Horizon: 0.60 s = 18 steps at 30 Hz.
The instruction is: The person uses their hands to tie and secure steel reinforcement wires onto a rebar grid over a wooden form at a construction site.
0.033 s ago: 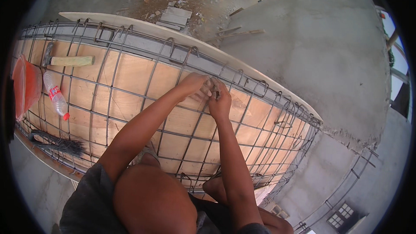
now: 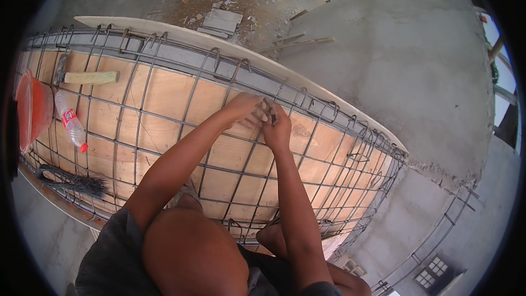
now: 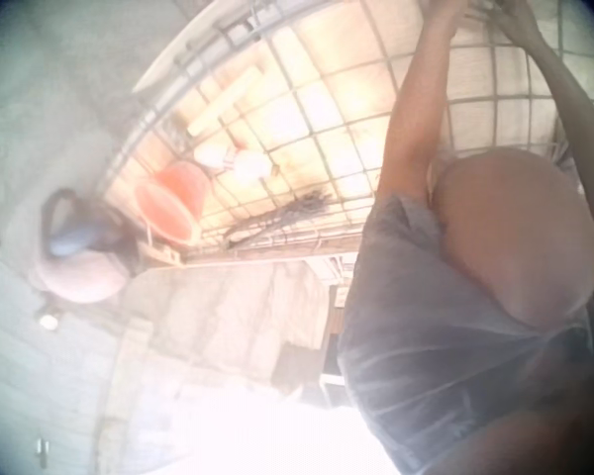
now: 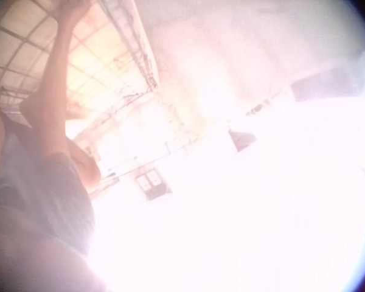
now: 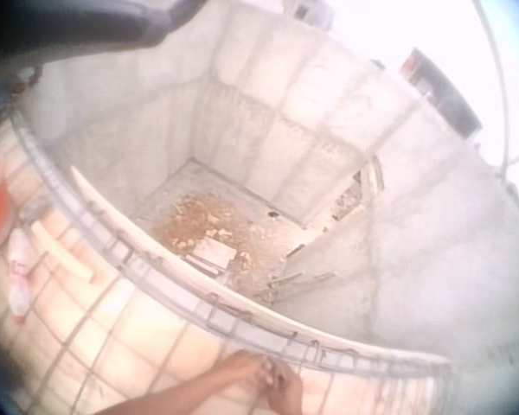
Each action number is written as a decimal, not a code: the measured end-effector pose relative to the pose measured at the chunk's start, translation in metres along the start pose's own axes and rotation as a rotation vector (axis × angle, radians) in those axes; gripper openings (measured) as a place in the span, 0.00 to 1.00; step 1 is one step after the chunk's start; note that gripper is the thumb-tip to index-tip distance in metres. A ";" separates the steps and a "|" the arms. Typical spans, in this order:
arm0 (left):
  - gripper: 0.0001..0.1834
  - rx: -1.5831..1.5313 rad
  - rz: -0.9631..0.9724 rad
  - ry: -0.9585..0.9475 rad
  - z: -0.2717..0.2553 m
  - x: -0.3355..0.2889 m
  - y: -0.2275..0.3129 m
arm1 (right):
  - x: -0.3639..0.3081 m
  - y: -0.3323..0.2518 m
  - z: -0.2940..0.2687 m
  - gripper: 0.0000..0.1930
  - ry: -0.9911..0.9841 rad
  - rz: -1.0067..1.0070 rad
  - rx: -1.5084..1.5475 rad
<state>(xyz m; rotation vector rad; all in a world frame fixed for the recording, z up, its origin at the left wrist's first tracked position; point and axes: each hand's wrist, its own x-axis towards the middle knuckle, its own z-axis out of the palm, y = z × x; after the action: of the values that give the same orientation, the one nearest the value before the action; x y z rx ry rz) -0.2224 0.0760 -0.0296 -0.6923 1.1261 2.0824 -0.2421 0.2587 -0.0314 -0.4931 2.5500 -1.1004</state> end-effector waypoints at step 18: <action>0.31 -0.434 0.173 -0.072 0.004 0.018 -0.019 | 0.066 -0.014 -0.034 0.17 0.175 0.544 0.018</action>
<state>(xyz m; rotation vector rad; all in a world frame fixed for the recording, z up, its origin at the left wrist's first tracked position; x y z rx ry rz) -0.2203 0.0927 -0.0496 -0.7314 0.7179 2.5133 -0.3123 0.2423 -0.0088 0.3063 2.5780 -0.9873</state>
